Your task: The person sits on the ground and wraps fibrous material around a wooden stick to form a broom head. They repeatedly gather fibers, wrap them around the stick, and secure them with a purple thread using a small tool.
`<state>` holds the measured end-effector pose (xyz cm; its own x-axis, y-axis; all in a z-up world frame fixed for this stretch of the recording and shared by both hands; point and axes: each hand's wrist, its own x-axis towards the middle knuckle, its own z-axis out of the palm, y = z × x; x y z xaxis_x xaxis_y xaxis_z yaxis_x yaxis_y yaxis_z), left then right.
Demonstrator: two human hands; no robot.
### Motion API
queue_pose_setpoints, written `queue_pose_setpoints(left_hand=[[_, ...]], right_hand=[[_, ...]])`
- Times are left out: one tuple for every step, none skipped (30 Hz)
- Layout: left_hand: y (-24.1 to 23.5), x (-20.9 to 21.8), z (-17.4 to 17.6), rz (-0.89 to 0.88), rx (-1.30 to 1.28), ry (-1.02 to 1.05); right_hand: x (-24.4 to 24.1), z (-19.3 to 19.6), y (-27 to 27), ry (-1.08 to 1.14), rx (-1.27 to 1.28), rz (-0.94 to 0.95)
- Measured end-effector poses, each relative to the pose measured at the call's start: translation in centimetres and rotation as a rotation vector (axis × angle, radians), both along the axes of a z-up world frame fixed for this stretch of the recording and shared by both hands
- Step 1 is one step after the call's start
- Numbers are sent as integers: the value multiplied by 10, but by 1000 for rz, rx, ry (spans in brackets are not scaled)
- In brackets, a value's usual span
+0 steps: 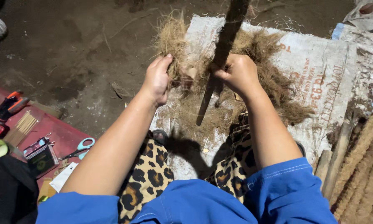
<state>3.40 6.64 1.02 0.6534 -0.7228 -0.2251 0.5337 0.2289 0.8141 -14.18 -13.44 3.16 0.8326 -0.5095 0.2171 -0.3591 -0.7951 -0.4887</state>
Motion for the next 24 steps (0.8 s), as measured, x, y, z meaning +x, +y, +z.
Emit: queue_pose_setpoints(left_hand=[[3, 0, 6, 26, 14, -44], [5, 0, 12, 52, 28, -89], [6, 0, 17, 80, 41, -131], [6, 1, 23, 101, 96, -98], [9, 1, 27, 128, 155, -62], [12, 2, 31, 155, 214, -26], [14, 3, 34, 159, 272, -23], [17, 4, 37, 163, 330, -20], [18, 5, 39, 166, 384, -18], [18, 7, 40, 118, 379, -17], [17, 9, 39, 68, 375, -16], [16, 11, 36, 18, 371, -14], [14, 12, 32, -24, 288, -107], [10, 11, 26, -65, 205, -199], [9, 11, 18, -107, 124, -289], [8, 11, 11, -117, 118, -277], [4, 9, 3, -131, 108, -266], [-1, 9, -5, -144, 98, -256], [-4, 9, -11, -124, 105, -254], [-6, 9, -17, -103, 111, -253], [-9, 10, -22, -81, 117, -252], [-11, 13, -25, -52, 220, -235], [-14, 16, -27, -18, 324, -221], [-16, 18, -29, 16, 427, -207]], right_hand=[[1, 4, 3, -48, -1, -1], [1, 9, 5, -55, -12, -45], [1, 13, 6, -61, -25, -87], [1, 17, 7, -67, -37, -128], [2, 20, 8, -61, 17, -160], [2, 24, 7, -55, 71, -191], [3, 26, 6, -48, 126, -224], [4, 27, 6, -82, 128, -214], [5, 28, 6, -118, 126, -204], [6, 29, 5, -154, 125, -195], [7, 28, 5, -149, 96, -160], [9, 25, 6, -144, 67, -126], [13, 23, 7, -139, 40, -87], [16, 19, 8, -137, 12, -49], [19, 14, 10, -133, -13, -11], [23, 9, 12, -128, -38, 27], [28, 4, 11, -83, -21, 36], [33, 0, 11, -38, -4, 46], [37, -5, 10, 8, 14, 54], [39, -8, 9, 10, 39, 72], [40, -12, 9, 12, 63, 91], [42, -14, 9, 13, 87, 109], [45, -15, 9, 38, 71, 102], [48, -15, 8, 63, 54, 95]])
